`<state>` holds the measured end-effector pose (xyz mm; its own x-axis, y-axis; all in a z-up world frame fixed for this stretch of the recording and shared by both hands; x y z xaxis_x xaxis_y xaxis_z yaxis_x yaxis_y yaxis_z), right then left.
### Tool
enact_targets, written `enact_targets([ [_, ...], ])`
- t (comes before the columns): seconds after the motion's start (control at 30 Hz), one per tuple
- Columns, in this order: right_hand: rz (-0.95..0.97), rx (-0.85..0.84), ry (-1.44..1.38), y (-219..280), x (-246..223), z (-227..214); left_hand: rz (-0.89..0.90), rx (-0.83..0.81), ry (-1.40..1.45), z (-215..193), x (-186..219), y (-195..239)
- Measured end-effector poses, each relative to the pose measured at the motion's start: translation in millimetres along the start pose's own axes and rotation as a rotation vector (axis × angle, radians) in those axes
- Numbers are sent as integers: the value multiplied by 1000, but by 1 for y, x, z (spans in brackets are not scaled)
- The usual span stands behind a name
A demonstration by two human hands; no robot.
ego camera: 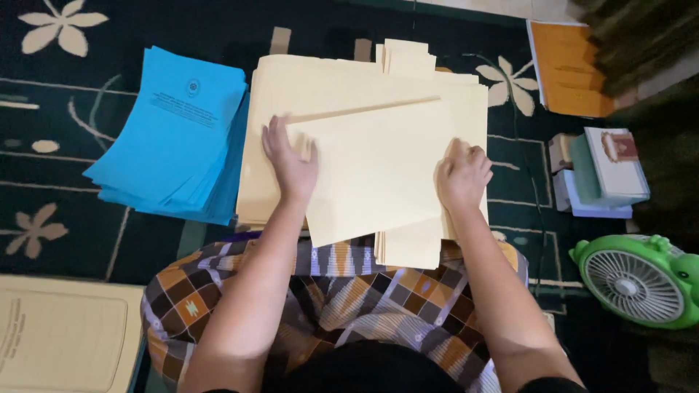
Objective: Folding and stacking yellow paper folders from flat templates on the floor.
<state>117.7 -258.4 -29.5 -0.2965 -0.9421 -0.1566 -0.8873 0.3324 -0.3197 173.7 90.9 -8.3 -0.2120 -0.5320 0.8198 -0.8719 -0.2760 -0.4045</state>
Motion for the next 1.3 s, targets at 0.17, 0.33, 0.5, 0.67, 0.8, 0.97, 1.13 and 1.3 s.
enact_targets([
  [0.17, -96, -440, 143, -8, -27, 24, 195, -851, -694, 40, 39, 19],
  [0.33, -372, -545, 117, 5, -128, 37, 84, -961, -715, 50, 31, 31],
  [0.5, -641, -646, 92, 10, -194, 24, -83, -888, -678, 39, 15, 27],
  [0.67, -290, -576, 163, -65, -110, 39, -107, -887, -691, 20, 22, 17],
  [0.8, 40, -552, 172, -105, -43, 65, -116, -908, -730, 19, 27, 15],
  [0.97, -133, -583, 252, -52, -154, 52, -136, -916, -742, 17, 32, 14],
  [1.13, -423, -639, 126, -8, -218, 32, -250, -837, -774, 9, 24, 14],
  [1.3, -156, -479, 145, -54, -86, 41, -199, -843, -743, -8, 21, 20],
])
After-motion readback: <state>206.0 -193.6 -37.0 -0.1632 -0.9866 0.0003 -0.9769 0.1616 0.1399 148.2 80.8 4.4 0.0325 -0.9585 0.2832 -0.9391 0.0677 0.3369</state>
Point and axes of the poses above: each hand's wrist, its own y-axis away from the middle knuckle, its own z-axis out of the palm, x = y × z, the point moved 5 cm from there along -y, towards the middle knuckle, and after that the axes turned 4 degrees about -x, right-handed, at the moved point
